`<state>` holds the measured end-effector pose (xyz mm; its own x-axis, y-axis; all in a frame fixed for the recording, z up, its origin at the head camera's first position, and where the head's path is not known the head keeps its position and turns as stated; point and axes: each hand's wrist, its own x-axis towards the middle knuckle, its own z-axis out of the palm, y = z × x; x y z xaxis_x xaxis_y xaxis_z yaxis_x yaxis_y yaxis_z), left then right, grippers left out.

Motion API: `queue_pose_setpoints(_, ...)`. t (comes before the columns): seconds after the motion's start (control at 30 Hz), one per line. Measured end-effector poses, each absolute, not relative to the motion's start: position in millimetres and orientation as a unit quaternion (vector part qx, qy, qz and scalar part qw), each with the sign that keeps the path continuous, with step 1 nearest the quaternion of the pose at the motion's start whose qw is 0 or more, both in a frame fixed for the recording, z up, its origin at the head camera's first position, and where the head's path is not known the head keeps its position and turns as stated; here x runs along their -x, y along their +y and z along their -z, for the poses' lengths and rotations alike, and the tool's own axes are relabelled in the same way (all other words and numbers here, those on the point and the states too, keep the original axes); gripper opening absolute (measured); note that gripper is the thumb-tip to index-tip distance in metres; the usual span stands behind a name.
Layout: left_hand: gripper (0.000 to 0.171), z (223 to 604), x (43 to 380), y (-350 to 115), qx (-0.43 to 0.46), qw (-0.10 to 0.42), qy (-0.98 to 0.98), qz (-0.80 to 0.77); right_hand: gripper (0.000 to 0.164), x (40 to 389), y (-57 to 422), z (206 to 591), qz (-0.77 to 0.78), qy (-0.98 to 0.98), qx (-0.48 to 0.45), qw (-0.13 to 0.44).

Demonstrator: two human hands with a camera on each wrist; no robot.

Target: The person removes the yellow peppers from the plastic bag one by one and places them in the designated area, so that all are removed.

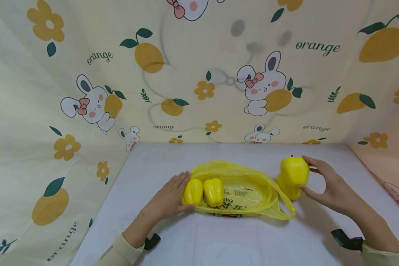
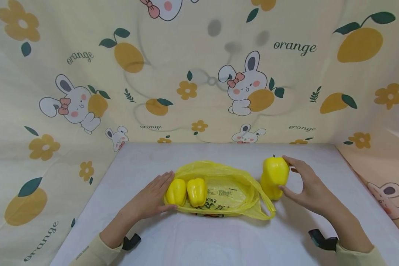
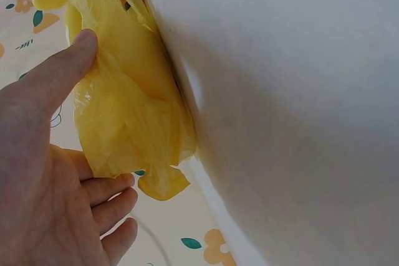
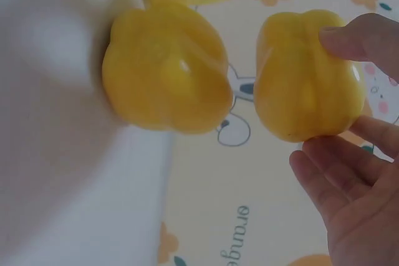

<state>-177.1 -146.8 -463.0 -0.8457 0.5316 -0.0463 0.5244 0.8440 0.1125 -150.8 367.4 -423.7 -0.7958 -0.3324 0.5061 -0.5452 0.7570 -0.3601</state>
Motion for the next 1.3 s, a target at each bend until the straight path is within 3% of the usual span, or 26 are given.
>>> queue_pose_setpoints(0.6,0.112,463,179,-148,-0.284,0.037,0.957,-0.054,0.116,148,397,435,-0.27,-0.907,-0.23,0.225)
queue_pose_setpoints(1.07,0.11,464,178,-149,-0.285,0.033,0.956,-0.058,0.111,147,418,447,-0.292,-0.913,-0.197,0.208)
queue_pose_setpoints(1.3,0.11,464,178,-150,-0.284,0.035,0.956,-0.059,0.105,144,427,457,-0.3,-0.925,-0.164,0.165)
